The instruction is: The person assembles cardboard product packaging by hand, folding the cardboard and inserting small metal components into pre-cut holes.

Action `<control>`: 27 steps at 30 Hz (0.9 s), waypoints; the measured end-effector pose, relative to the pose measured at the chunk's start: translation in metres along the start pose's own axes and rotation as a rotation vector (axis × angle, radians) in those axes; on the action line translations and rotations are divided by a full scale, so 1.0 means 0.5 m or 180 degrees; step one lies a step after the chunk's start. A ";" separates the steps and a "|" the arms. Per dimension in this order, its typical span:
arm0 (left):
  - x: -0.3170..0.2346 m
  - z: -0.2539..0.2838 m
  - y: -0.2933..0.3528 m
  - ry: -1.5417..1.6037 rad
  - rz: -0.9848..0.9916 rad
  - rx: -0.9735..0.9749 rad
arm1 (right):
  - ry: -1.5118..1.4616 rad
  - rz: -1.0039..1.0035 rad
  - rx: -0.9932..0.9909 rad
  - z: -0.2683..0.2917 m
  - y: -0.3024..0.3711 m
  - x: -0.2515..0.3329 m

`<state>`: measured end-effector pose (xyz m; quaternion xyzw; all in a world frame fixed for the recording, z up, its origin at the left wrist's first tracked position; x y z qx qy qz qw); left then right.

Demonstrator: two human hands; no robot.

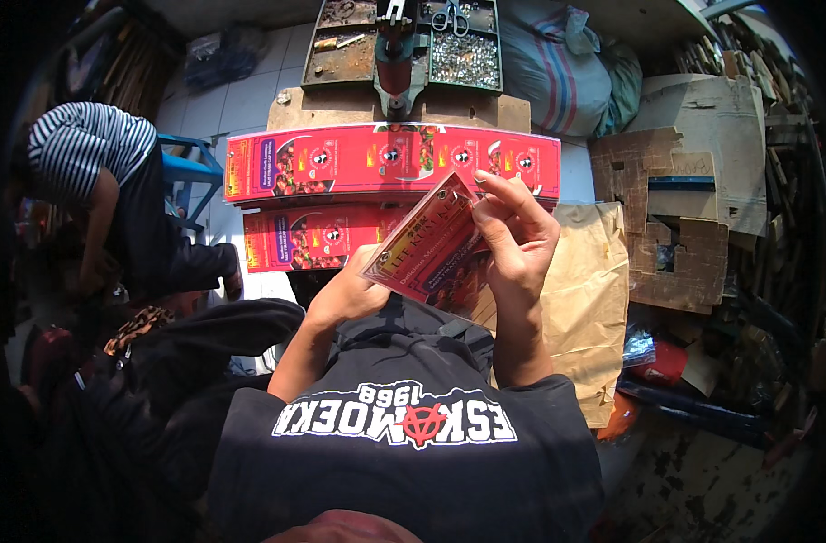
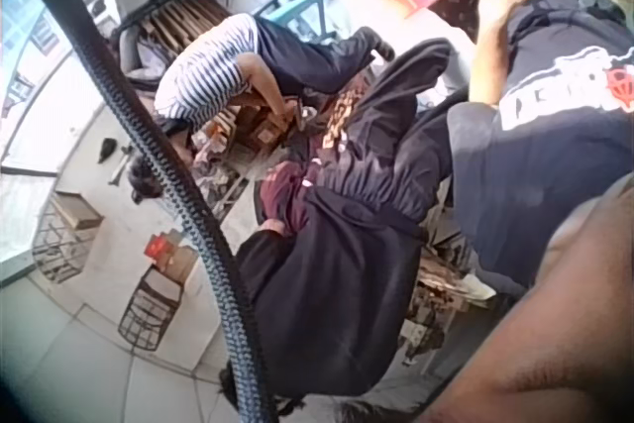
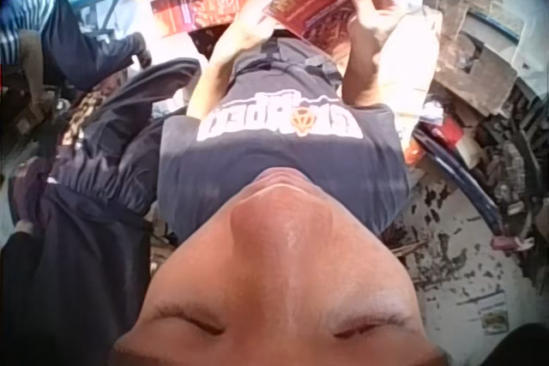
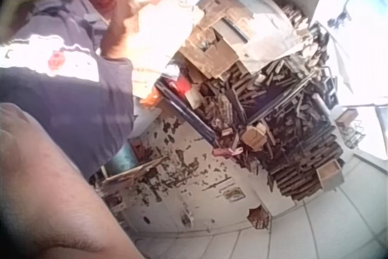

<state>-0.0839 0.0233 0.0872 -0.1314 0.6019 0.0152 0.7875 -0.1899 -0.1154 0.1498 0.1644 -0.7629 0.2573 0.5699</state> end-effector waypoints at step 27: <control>-0.016 0.028 0.013 0.3516 -0.0176 -0.1341 | 0.1398 0.0355 0.0110 -0.113 0.034 0.050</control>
Point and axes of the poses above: each hand's wrist, its own y-axis away from the middle knuckle, its own z-axis out of the back of the hand, x = y × z, the point moved 9 cm from there along -y, towards the middle knuckle, and after that the axes turned 2 degrees about -y, right-handed, at the moved point
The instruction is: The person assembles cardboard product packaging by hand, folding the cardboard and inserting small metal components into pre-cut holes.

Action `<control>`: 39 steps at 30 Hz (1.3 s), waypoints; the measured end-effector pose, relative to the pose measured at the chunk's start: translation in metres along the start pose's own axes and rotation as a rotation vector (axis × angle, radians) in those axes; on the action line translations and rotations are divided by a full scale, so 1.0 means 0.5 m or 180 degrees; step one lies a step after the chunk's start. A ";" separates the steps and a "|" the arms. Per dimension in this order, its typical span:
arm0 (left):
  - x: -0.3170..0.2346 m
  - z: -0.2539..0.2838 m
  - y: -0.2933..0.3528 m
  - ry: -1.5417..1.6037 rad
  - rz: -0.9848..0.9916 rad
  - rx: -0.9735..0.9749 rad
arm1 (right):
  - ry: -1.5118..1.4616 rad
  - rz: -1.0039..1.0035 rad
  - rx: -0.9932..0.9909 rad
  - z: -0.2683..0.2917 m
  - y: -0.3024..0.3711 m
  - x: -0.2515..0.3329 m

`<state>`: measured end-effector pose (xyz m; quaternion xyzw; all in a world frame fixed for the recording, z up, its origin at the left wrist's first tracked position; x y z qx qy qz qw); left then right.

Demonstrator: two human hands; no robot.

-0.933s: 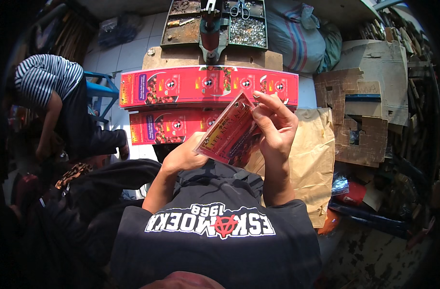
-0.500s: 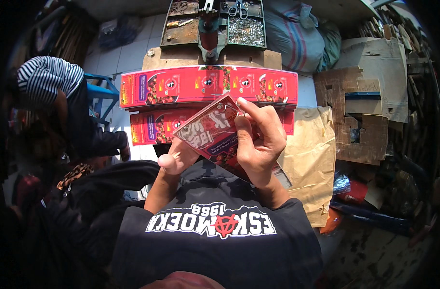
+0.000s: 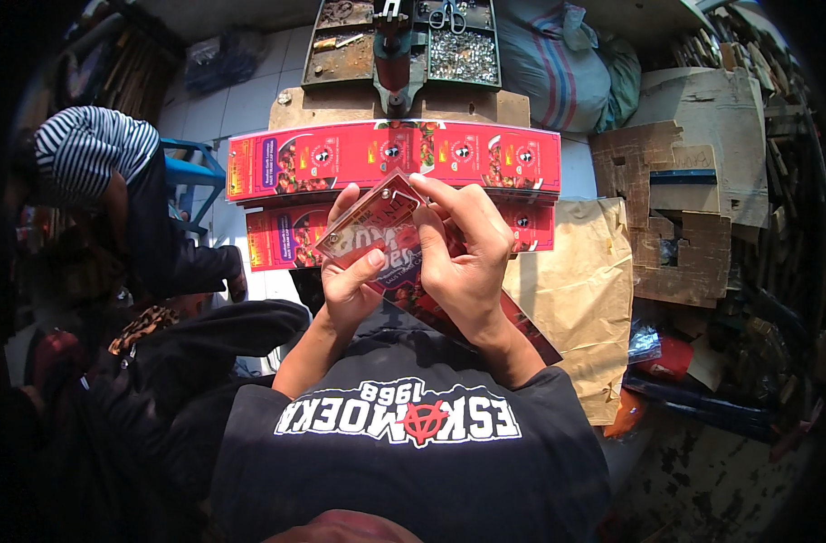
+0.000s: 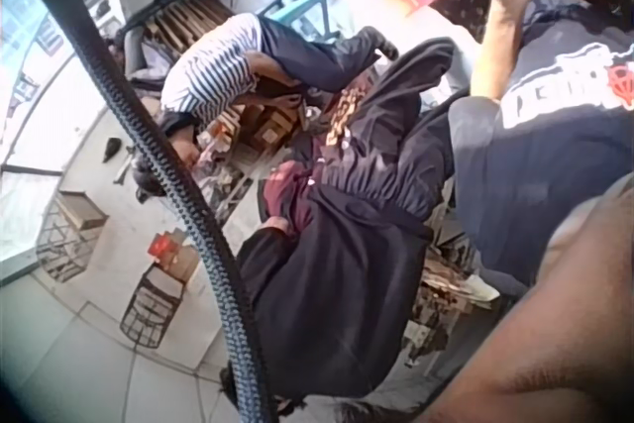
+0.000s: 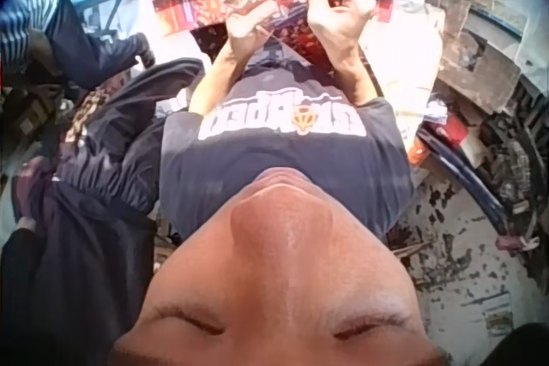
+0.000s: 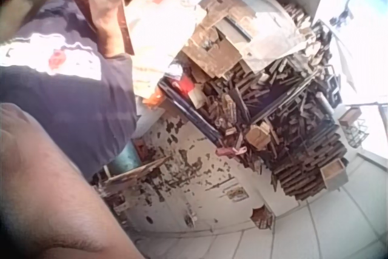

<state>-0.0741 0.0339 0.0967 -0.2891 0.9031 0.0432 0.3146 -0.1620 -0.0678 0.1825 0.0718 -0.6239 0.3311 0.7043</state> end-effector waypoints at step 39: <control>-0.012 0.074 0.019 -0.2154 -0.0271 -0.1122 | -0.0328 -0.0686 -0.0423 0.007 -0.018 -0.145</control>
Point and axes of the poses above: each hand's wrist, its own y-axis away from the middle knuckle, its own z-axis out of the back of the hand, x = y × z, the point moved 9 cm from there along -y, towards the middle knuckle, and after that the axes turned 2 degrees about -y, right-handed, at the moved point
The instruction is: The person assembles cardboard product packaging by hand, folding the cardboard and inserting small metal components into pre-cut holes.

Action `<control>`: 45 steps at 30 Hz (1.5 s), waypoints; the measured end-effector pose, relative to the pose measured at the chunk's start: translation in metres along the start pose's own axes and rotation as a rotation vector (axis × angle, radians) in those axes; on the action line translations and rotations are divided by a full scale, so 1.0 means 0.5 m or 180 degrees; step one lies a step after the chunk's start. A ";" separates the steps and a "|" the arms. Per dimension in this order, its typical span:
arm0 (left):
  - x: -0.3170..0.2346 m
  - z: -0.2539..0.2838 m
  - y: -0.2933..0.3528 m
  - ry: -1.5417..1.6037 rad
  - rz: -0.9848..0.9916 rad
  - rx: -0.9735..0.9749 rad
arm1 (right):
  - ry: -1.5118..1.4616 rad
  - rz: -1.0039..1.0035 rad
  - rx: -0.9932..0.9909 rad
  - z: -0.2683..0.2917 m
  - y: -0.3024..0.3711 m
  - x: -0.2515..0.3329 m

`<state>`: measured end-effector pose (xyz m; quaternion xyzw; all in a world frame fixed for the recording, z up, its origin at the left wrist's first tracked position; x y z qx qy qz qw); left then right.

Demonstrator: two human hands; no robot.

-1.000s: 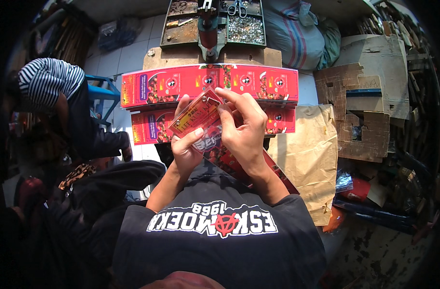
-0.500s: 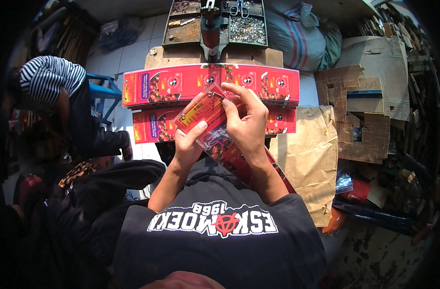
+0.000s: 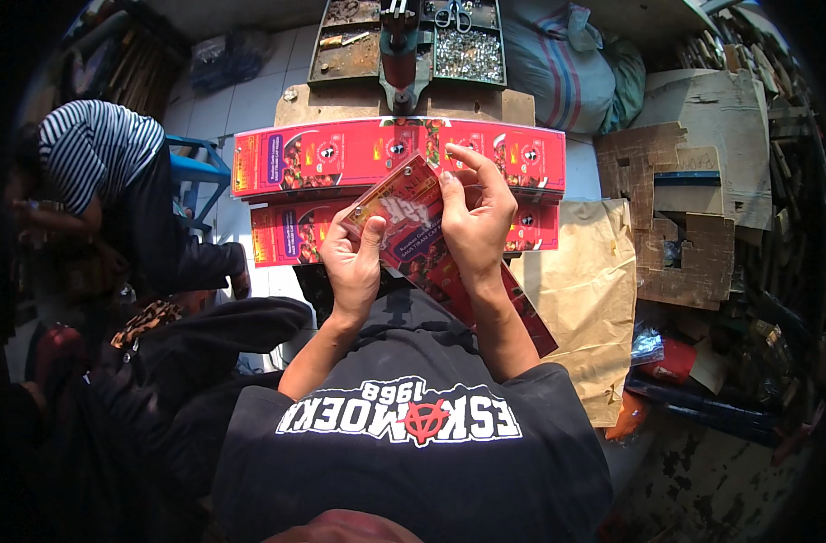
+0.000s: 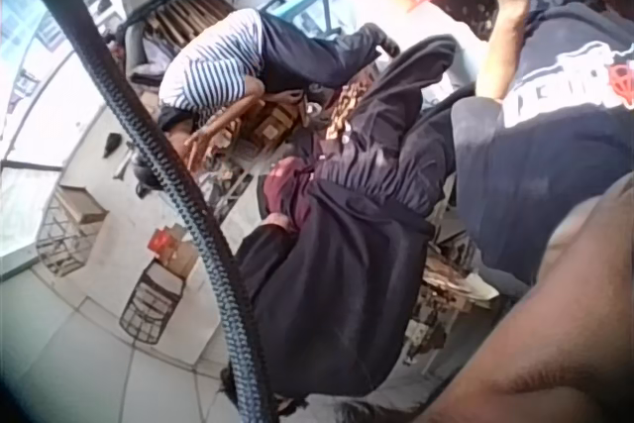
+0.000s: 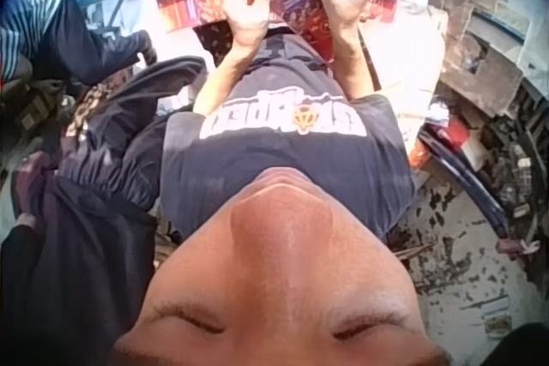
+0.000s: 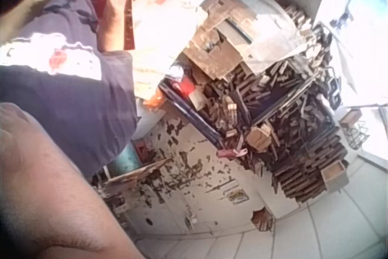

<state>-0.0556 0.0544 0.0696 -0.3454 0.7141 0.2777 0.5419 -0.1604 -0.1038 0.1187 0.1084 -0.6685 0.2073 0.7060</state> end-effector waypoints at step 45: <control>-0.113 -0.037 0.003 -0.0979 -0.0717 0.0562 | 0.0802 0.2730 0.0662 -0.071 0.117 0.170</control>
Point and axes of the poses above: each hand's wrist, its own y-axis away from the middle knuckle, its own z-axis out of the back of the hand, x = y × z, the point moved 9 cm from there along -y, towards the middle knuckle, and after that the axes turned 2 degrees about -y, right-handed, at the moved point
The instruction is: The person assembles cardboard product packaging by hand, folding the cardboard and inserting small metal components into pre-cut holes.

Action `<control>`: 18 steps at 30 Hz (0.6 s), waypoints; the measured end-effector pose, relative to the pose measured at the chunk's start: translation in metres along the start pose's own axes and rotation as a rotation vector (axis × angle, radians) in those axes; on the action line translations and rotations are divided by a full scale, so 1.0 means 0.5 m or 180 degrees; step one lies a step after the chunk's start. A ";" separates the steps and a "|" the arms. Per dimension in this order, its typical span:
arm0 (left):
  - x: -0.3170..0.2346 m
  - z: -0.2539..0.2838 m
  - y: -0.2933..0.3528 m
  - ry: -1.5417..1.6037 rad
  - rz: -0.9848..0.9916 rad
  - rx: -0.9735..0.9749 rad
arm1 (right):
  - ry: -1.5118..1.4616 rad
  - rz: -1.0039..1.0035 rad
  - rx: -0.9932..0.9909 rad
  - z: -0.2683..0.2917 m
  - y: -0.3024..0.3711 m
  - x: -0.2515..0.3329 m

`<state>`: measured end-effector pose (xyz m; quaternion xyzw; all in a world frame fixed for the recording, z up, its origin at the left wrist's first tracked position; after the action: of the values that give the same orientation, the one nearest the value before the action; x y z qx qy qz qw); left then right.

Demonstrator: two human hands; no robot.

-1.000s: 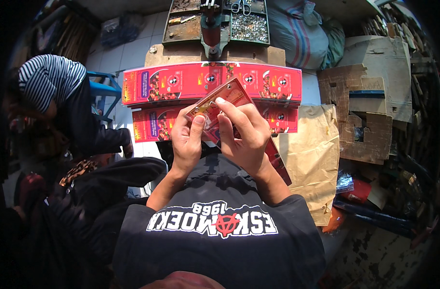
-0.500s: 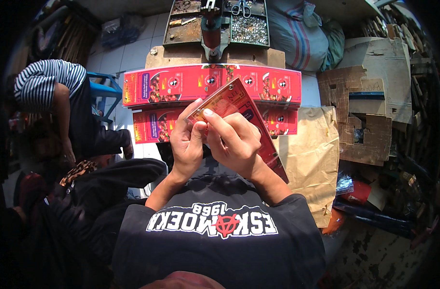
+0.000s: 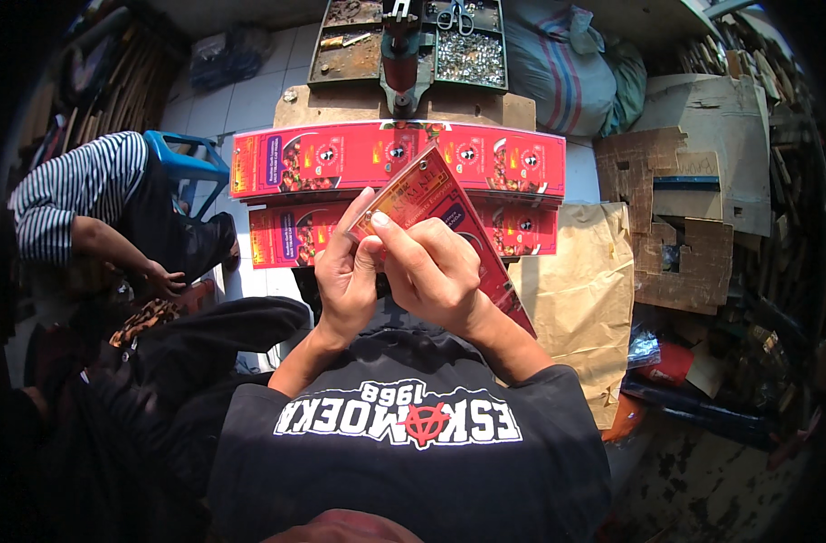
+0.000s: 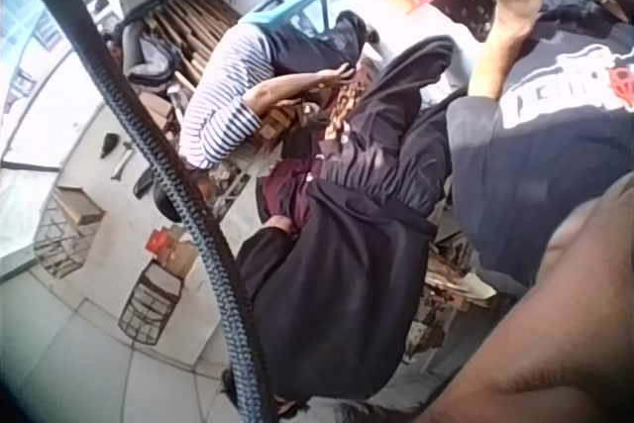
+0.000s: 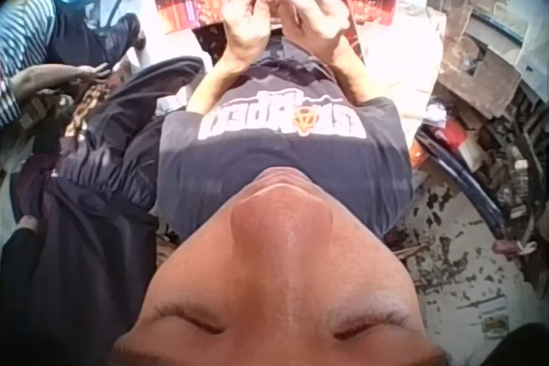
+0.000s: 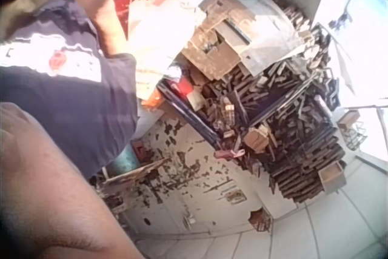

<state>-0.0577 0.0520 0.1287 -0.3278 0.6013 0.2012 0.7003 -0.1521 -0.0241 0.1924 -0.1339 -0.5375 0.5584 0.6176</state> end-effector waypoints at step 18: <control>0.030 0.005 0.018 0.0353 0.0214 -0.0284 | -0.0202 -0.0189 -0.0071 -0.002 0.002 -0.012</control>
<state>-0.0590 0.0585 0.1125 -0.3490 0.6403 0.2327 0.6436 -0.1507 -0.0282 0.1882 -0.1070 -0.5668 0.5377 0.6150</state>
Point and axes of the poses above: each hand's wrist, its own y-axis away from the middle knuckle, its own z-axis out of the back of the hand, x = y × z, the point moved 9 cm from there along -y, towards the middle knuckle, and after that the axes turned 2 degrees about -y, right-handed, at the moved point
